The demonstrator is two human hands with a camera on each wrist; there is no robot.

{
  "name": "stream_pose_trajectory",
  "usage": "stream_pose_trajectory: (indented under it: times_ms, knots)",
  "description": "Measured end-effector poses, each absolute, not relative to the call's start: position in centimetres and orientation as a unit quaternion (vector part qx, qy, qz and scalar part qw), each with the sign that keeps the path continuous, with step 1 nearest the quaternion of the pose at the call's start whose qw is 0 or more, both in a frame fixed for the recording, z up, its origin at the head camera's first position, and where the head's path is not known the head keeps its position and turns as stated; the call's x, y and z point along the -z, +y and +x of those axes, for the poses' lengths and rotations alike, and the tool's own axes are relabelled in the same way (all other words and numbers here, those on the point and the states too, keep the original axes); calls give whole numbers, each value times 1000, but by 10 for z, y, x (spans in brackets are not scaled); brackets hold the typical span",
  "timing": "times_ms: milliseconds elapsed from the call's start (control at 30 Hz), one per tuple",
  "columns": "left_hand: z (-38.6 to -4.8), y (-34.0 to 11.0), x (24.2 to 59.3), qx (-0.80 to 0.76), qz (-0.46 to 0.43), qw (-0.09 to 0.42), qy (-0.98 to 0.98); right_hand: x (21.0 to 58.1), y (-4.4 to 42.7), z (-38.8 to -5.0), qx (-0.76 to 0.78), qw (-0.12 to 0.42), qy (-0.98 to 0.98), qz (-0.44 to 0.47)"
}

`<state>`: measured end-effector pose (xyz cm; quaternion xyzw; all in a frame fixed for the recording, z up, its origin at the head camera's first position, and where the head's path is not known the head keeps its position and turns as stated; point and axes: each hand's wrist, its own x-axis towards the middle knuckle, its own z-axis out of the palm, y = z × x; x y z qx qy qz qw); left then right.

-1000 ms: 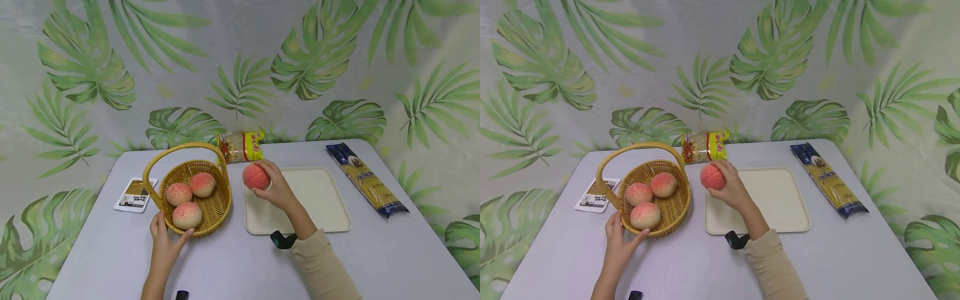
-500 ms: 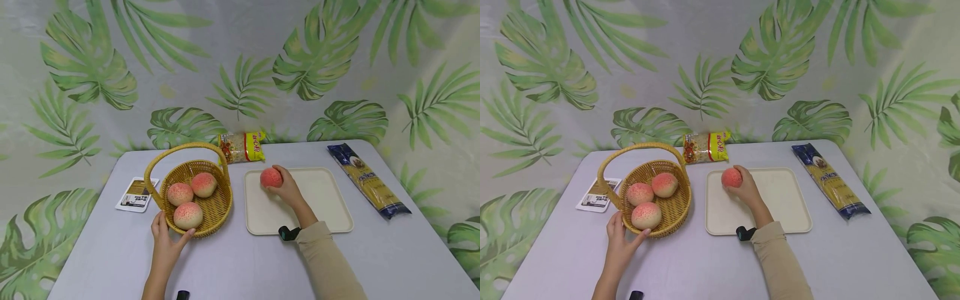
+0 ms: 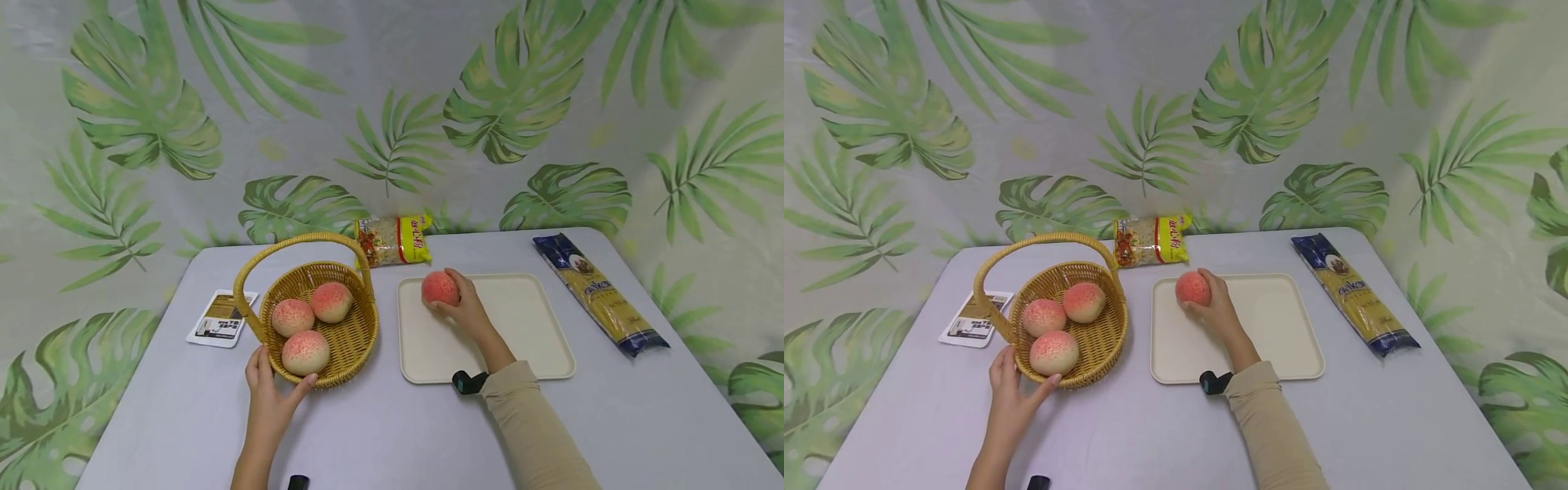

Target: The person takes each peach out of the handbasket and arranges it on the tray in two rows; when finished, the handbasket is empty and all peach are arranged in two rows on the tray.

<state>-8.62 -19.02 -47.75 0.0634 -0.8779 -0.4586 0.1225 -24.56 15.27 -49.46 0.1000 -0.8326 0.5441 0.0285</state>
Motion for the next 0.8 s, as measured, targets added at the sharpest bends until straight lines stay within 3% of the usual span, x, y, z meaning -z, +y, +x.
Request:
stream_pose_trajectory:
  times_ms: [167, 367, 633, 800]
  knots:
    - [-86, -190, 478, 459, 64, 121, -878, 488, 151, -240, -539, 31, -837, 86]
    - [-86, -190, 478, 462, 68, 115, -877, 462, 140, -226, -560, 74, -818, 109]
    - [-85, -190, 479, 468, 61, 127, -873, 402, 104, -189, -564, 112, -786, 226]
    - [-85, -191, 480, 481, 55, 127, -866, 379, 79, -170, -544, 89, -783, 288]
